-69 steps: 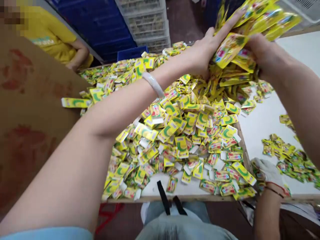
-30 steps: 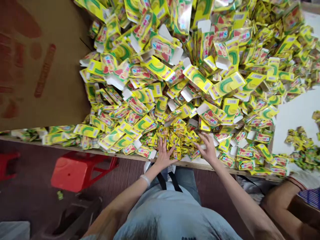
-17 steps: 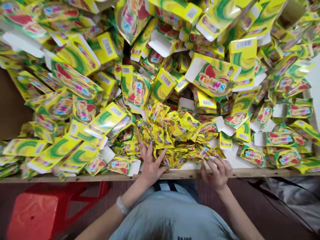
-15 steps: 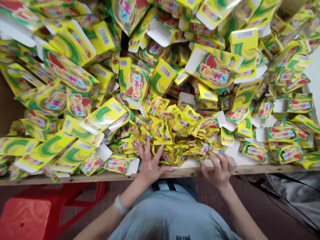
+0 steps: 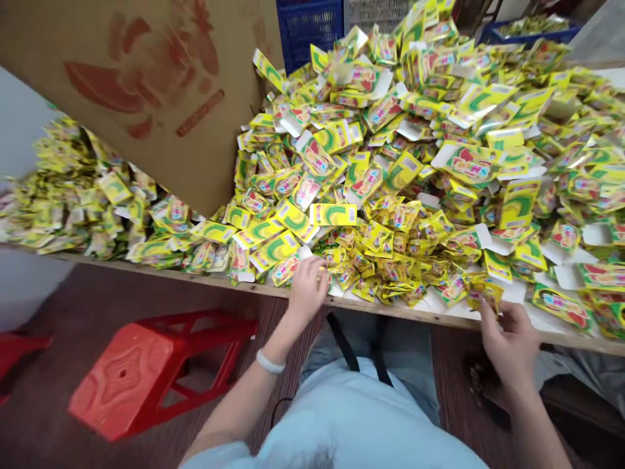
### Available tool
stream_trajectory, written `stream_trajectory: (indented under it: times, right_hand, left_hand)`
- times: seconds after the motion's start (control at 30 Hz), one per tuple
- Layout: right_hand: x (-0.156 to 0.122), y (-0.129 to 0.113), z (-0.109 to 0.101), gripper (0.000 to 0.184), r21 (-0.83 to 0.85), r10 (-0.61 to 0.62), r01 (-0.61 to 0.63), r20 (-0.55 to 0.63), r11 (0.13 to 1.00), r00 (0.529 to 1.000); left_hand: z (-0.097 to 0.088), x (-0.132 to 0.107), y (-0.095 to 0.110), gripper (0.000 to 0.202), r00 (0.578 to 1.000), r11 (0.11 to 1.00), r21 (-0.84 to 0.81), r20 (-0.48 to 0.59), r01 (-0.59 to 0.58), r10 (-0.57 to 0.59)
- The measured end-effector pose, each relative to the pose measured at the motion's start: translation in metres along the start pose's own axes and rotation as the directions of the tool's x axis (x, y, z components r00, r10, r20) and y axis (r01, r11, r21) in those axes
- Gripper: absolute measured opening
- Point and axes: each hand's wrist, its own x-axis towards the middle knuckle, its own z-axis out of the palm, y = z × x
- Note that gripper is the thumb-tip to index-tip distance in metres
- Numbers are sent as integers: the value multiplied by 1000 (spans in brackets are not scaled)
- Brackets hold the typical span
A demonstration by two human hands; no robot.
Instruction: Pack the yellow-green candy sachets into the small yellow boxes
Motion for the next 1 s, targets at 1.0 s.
stream_trajectory:
  times: [1.0]
  right_hand:
    - [-72,-145,154,33,467,-120,-287,668,836,735]
  left_hand:
    - [-17,85,-94,12,767,961,35,611,-274,196]
